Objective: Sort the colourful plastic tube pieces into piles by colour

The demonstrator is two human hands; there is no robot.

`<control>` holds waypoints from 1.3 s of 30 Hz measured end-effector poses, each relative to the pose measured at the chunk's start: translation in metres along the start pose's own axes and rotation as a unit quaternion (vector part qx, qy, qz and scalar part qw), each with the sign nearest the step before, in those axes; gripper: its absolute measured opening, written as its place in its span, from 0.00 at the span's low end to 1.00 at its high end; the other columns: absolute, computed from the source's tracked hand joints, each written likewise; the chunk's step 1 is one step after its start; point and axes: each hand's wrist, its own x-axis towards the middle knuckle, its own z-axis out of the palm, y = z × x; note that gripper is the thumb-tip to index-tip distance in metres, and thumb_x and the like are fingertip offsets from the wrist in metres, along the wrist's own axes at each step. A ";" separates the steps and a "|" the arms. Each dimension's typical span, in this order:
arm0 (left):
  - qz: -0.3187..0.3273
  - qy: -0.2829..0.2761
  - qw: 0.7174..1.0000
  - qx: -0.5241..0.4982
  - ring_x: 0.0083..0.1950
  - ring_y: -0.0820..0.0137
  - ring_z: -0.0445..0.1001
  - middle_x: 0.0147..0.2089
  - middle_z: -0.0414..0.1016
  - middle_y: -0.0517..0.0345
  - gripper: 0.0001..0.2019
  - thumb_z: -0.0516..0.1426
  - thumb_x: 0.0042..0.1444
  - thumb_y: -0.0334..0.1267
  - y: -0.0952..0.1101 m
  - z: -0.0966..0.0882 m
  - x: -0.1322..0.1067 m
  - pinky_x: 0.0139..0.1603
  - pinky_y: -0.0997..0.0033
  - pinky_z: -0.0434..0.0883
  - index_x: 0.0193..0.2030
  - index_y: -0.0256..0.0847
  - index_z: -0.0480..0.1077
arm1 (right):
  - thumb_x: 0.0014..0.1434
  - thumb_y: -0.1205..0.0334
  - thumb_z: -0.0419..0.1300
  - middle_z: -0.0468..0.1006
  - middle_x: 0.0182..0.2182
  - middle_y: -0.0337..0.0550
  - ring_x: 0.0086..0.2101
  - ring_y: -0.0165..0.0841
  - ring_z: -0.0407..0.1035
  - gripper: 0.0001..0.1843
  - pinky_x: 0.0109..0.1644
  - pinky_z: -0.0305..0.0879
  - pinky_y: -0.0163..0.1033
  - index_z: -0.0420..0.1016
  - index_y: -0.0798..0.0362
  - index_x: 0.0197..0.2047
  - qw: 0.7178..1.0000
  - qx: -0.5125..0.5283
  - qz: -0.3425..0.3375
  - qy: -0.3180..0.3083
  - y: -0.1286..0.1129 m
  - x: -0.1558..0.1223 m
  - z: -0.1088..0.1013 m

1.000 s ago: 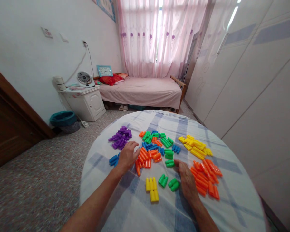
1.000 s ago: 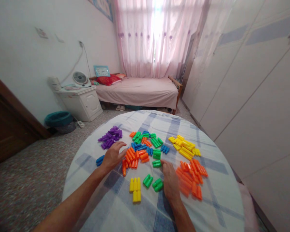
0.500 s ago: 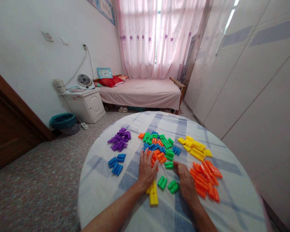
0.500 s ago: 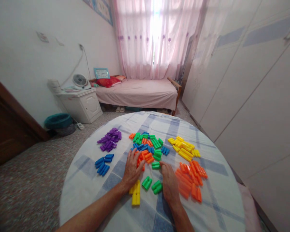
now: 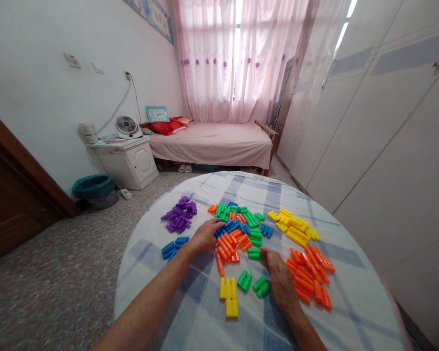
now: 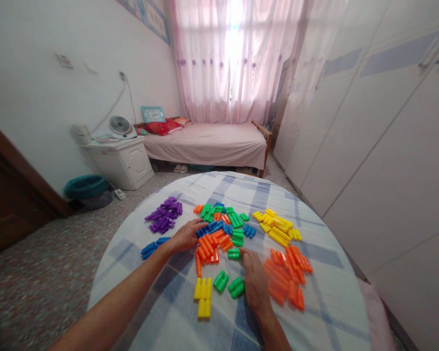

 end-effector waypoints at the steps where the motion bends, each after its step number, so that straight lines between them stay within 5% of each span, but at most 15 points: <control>1: 0.009 -0.014 1.000 0.004 0.57 0.60 0.66 0.59 0.66 0.52 0.30 0.56 0.40 0.25 -0.001 -0.001 0.002 0.58 0.62 0.64 0.54 0.44 0.70 | 0.61 0.43 0.44 0.75 0.44 0.44 0.46 0.37 0.69 0.25 0.52 0.65 0.45 0.73 0.48 0.45 1.000 0.001 0.000 -0.003 0.000 0.000 0.000; 12: 0.034 -0.022 0.997 0.060 0.49 0.64 0.68 0.48 0.70 0.55 0.14 0.61 0.43 0.36 -0.002 -0.009 0.000 0.50 0.68 0.65 0.40 0.42 0.71 | 0.60 0.45 0.46 0.76 0.44 0.44 0.46 0.38 0.69 0.23 0.53 0.63 0.44 0.74 0.49 0.44 1.000 -0.012 -0.005 -0.003 -0.002 0.001 -0.001; 18: 0.014 -0.011 0.995 0.100 0.46 0.62 0.68 0.44 0.70 0.53 0.24 0.61 0.44 0.42 -0.002 -0.012 -0.009 0.45 0.67 0.66 0.50 0.42 0.68 | 0.60 0.45 0.47 0.77 0.43 0.44 0.45 0.38 0.70 0.22 0.52 0.65 0.44 0.74 0.49 0.44 1.000 -0.016 -0.016 -0.003 -0.002 0.002 -0.002; 22: 0.014 -0.017 0.991 0.130 0.45 0.61 0.68 0.42 0.69 0.52 0.20 0.62 0.42 0.44 -0.003 -0.028 -0.027 0.46 0.66 0.65 0.44 0.43 0.71 | 0.60 0.45 0.48 0.77 0.42 0.43 0.44 0.38 0.71 0.21 0.50 0.65 0.44 0.75 0.48 0.43 0.999 -0.033 -0.019 -0.001 -0.002 0.002 -0.002; 32: 0.027 -0.033 0.984 0.175 0.52 0.61 0.68 0.52 0.69 0.51 0.23 0.61 0.43 0.38 -0.025 -0.068 -0.088 0.52 0.64 0.66 0.50 0.45 0.69 | 0.60 0.46 0.48 0.76 0.43 0.44 0.45 0.39 0.69 0.21 0.51 0.63 0.44 0.74 0.49 0.44 0.999 -0.048 -0.014 -0.009 -0.009 0.001 -0.003; 35: 0.033 -0.020 0.986 0.162 0.56 0.59 0.67 0.55 0.68 0.48 0.21 0.60 0.47 0.40 -0.016 -0.064 -0.078 0.56 0.61 0.65 0.50 0.43 0.70 | 0.60 0.46 0.47 0.76 0.43 0.44 0.45 0.39 0.69 0.21 0.51 0.63 0.44 0.74 0.49 0.44 0.999 -0.049 -0.010 -0.012 -0.010 0.002 -0.003; 39: 0.076 0.002 0.991 0.112 0.55 0.65 0.68 0.55 0.69 0.51 0.16 0.53 0.55 0.32 0.016 -0.045 -0.036 0.57 0.66 0.65 0.50 0.42 0.69 | 0.59 0.46 0.47 0.76 0.43 0.43 0.45 0.38 0.69 0.21 0.51 0.63 0.44 0.74 0.49 0.43 0.999 -0.049 -0.009 -0.008 -0.008 0.003 -0.003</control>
